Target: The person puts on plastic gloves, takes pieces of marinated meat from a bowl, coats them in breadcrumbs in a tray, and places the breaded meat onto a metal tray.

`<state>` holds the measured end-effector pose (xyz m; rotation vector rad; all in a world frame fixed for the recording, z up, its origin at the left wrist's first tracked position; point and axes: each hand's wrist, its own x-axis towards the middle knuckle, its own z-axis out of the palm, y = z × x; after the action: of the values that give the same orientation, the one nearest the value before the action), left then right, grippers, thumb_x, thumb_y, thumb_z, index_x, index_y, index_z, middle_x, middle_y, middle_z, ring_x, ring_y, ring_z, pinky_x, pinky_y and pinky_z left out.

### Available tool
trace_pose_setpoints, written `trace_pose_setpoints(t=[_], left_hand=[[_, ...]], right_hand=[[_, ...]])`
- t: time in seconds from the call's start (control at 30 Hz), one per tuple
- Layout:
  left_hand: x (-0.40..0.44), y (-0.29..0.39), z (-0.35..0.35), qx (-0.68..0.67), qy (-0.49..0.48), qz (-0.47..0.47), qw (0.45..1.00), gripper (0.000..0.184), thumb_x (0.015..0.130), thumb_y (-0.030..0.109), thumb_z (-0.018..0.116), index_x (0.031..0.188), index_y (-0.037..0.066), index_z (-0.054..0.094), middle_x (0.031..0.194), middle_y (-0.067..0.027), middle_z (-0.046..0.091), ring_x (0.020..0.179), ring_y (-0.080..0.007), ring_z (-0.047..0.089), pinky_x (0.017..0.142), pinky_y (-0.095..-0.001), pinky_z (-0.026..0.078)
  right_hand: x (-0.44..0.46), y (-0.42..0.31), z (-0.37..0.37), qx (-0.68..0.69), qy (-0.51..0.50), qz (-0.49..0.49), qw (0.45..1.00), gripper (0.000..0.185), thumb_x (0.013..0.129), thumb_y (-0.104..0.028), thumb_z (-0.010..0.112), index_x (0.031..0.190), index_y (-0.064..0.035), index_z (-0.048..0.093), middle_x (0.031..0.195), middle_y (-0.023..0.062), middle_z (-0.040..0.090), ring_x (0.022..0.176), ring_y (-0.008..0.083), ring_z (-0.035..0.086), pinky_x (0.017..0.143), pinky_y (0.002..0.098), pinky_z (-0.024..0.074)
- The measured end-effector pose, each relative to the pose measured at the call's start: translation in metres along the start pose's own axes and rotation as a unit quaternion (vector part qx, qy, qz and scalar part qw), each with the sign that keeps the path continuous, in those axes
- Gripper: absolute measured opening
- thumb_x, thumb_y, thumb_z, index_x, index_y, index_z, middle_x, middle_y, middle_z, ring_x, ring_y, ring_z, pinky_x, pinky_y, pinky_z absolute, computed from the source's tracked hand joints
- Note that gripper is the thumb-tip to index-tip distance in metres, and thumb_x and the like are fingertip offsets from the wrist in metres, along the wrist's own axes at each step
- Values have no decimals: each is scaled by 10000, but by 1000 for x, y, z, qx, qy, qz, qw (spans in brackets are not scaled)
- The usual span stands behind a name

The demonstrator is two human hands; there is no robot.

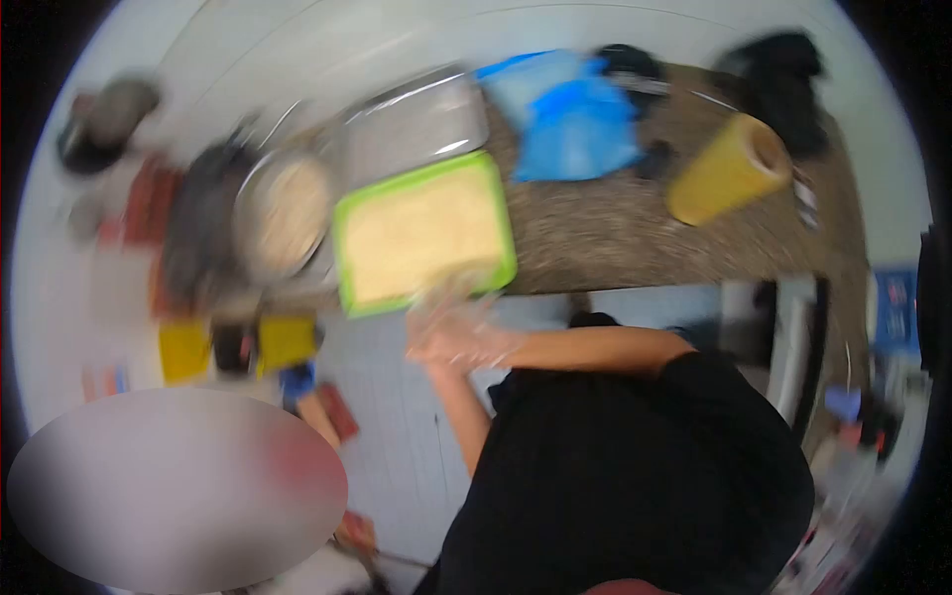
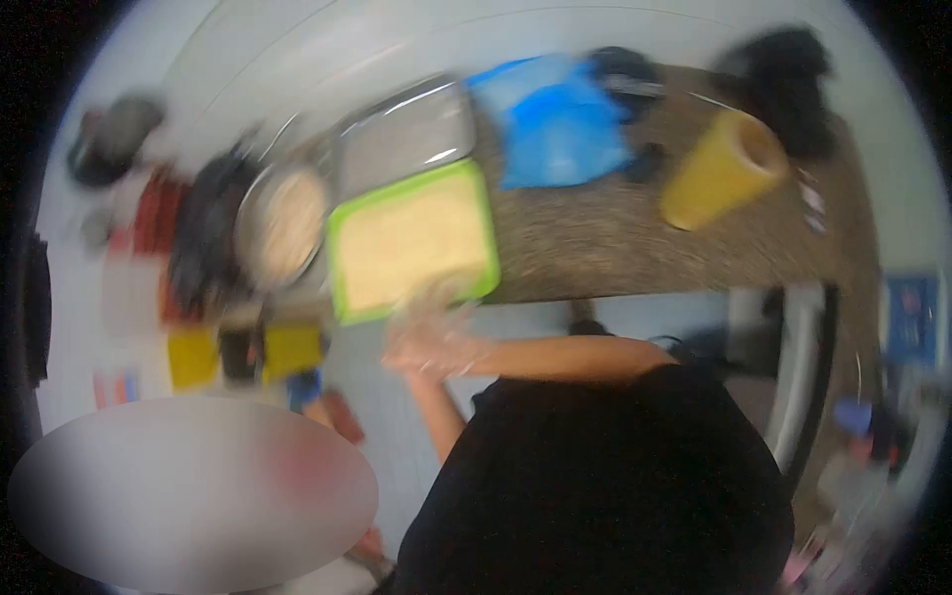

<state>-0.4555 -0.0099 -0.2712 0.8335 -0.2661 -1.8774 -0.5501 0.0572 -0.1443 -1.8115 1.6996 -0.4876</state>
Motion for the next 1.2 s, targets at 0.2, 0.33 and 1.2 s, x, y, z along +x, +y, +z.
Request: trace_pose_setpoints(t=[0.2,0.33,1.2], left_hand=[[-8,7,19,1,-9,26,1000,774,1001,706,474,1631,283,321,1608,-72,393,1406,-506,412,1094,-809,319],[2,8,21,-12,-19,50,999,793,982,732,485,1619,283,338,1634,-47,368,1444,-505,367,1098,-844,279],[35,10,136,88,-61,67,992,870,973,847,323,1687,368,190,1715,-4,269,1511,-467,328,1062,-841,301]], right_hand=[[20,-16,27,39,202,108,973,768,904,-542,595,1516,-83,532,1600,317,411,1498,630,245,1128,859,164],[65,13,86,62,367,122,920,643,897,-531,614,1369,-96,641,1485,280,527,1397,595,363,1075,827,250],[31,69,-77,24,260,-367,893,211,916,-159,677,1124,-161,704,859,86,683,720,293,705,588,418,577]])
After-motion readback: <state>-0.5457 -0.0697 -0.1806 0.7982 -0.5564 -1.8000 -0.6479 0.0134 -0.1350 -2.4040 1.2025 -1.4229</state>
